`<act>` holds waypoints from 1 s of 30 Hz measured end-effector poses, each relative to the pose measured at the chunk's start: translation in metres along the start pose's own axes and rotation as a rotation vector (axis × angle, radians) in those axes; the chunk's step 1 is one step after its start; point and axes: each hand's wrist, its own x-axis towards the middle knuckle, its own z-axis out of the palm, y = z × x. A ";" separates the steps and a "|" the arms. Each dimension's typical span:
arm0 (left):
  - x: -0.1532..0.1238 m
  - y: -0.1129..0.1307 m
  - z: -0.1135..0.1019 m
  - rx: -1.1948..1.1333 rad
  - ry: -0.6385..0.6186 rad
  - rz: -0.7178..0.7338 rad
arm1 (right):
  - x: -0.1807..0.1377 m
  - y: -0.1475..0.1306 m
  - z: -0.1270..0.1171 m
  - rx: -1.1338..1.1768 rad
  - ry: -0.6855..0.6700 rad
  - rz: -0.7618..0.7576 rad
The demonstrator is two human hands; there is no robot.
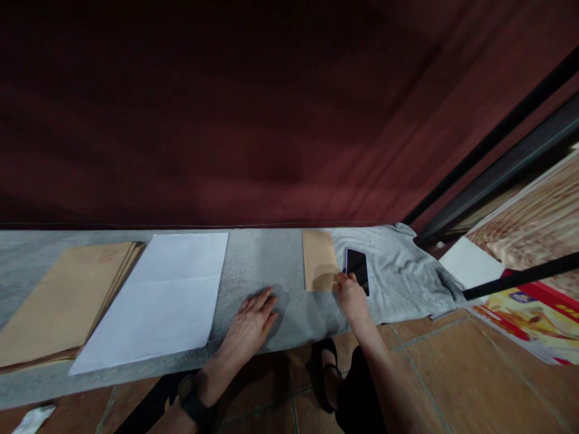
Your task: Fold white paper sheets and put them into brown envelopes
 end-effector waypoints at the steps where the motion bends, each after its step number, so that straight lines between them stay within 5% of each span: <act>1: 0.000 0.000 0.001 0.000 0.002 0.001 | -0.001 -0.002 -0.001 -0.034 0.004 -0.007; 7: 0.001 -0.001 -0.002 -0.001 0.003 -0.042 | -0.003 -0.030 0.012 -0.162 0.097 -0.281; 12: 0.003 -0.004 -0.014 0.043 0.040 -0.106 | -0.011 -0.054 0.038 -0.111 0.039 -0.577; 19: -0.001 -0.021 -0.042 0.246 0.069 -0.403 | -0.013 -0.050 0.045 -0.171 -0.002 -0.515; 24: -0.008 -0.030 -0.058 0.387 -0.063 -0.677 | -0.013 -0.046 0.049 -0.243 0.035 -0.504; 30: -0.013 -0.033 -0.058 0.447 -0.150 -0.733 | -0.018 -0.058 0.056 -0.278 0.069 -0.539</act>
